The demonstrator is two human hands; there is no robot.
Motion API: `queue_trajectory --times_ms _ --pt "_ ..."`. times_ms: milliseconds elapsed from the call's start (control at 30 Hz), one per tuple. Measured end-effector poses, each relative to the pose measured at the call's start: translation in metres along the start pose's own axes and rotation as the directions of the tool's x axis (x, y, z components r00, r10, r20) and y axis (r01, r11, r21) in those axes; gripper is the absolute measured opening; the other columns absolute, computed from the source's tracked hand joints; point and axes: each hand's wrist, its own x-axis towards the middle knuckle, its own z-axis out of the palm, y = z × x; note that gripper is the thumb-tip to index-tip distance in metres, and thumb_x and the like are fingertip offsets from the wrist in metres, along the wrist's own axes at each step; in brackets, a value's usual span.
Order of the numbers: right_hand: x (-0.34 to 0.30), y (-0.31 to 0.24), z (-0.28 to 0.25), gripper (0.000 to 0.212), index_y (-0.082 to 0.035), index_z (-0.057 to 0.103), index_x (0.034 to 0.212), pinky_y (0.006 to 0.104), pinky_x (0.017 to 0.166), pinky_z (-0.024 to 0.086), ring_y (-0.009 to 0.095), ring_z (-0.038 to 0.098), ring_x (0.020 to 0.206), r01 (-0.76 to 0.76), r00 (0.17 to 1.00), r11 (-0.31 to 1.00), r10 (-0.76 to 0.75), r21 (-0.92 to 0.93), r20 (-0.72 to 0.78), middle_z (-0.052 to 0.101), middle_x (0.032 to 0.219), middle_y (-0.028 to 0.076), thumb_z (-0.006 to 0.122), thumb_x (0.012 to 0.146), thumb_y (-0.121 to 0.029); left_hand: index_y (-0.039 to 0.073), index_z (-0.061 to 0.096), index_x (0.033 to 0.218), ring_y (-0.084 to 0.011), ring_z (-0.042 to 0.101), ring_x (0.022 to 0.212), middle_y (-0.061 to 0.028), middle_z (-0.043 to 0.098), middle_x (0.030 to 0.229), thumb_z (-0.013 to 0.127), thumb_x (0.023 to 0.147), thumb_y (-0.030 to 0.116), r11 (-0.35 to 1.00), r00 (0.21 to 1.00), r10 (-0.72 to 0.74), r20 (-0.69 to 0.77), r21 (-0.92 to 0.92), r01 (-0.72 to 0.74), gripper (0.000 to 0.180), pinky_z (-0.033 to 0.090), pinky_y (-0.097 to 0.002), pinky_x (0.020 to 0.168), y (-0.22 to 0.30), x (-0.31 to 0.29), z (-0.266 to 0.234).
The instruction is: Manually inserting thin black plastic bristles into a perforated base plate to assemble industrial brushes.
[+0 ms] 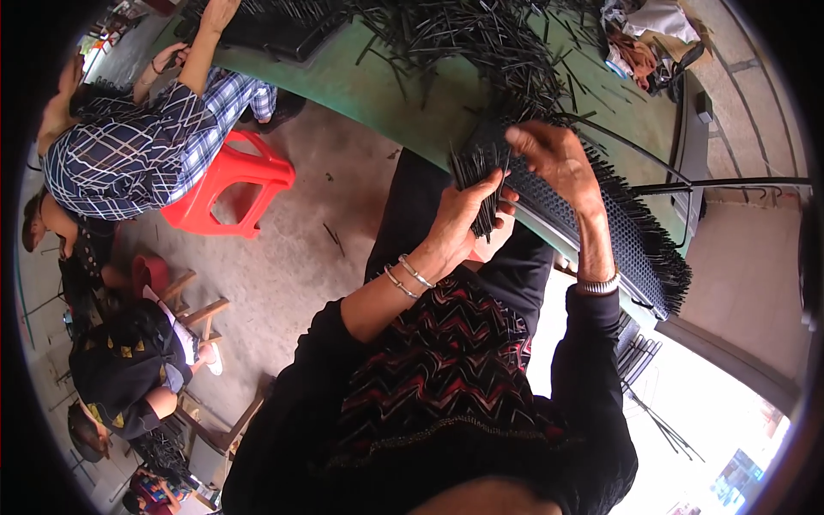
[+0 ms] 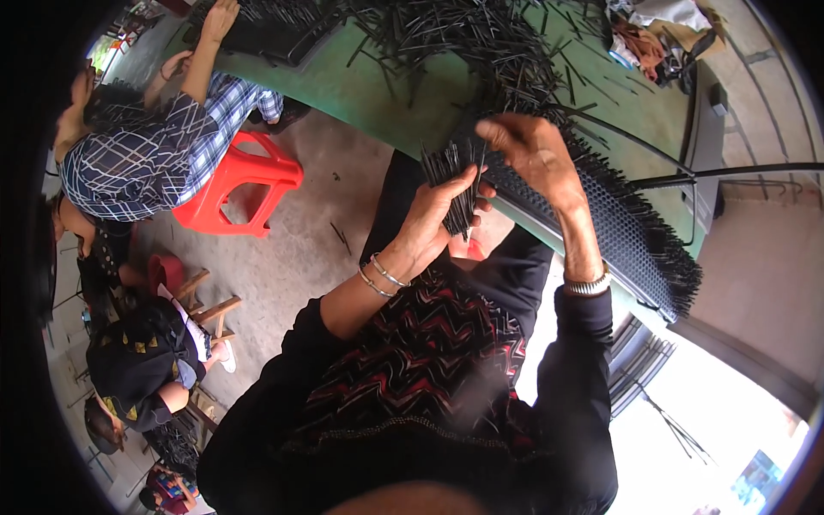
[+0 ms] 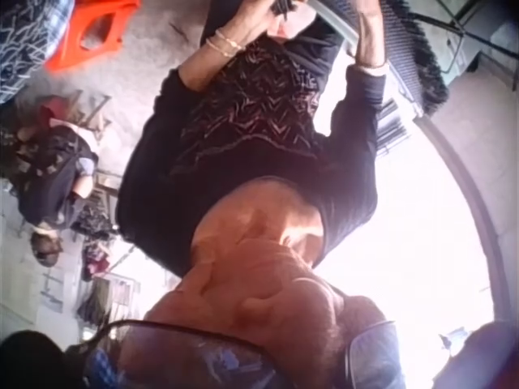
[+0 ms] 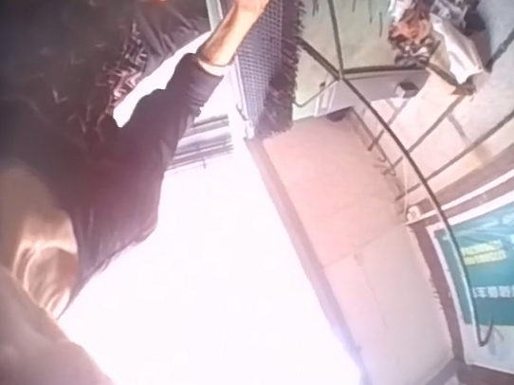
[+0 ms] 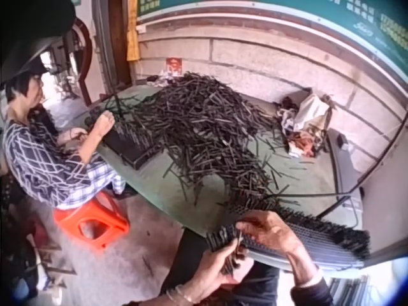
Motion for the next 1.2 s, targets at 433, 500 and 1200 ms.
queue_trajectory --times_ms 433,500,1200 --pt "-0.021 0.011 -0.002 0.020 0.005 0.064 0.098 0.0242 0.063 0.051 0.012 0.062 0.066 -0.238 0.966 0.877 0.170 0.418 0.193 0.065 0.078 0.008 0.060 0.089 -0.012 0.005 0.063 0.106 -0.0154 0.068 0.077 -0.0062 0.068 0.089 0.063 0.091 0.036 0.974 0.999 -0.012 0.048 0.224 0.001 0.035 0.049 -0.0250 0.057 0.001 -0.005 0.008" --pt "-0.022 0.008 -0.004 0.022 0.007 0.062 0.100 0.0265 0.066 0.054 0.016 0.067 0.071 -0.253 0.960 0.863 0.169 0.437 0.222 0.065 0.079 0.011 0.059 0.089 -0.011 0.004 0.063 0.106 -0.0163 0.069 0.079 -0.0073 0.069 0.090 0.064 0.090 0.035 0.970 1.000 0.002 0.012 0.244 -0.005 0.034 0.050 -0.0259 0.056 0.001 -0.002 0.008" --pt "0.008 0.016 0.012 0.018 -0.003 0.063 0.105 0.0264 0.071 0.051 0.014 0.069 0.078 0.025 0.870 0.995 -0.068 -0.094 -0.489 0.073 0.084 0.007 0.053 0.094 -0.013 0.009 0.063 0.104 -0.0246 0.066 0.071 -0.0106 0.064 0.083 0.061 0.091 0.027 0.969 0.976 -0.219 0.024 -0.113 0.220 0.023 0.055 -0.0407 0.059 -0.011 0.004 0.008"
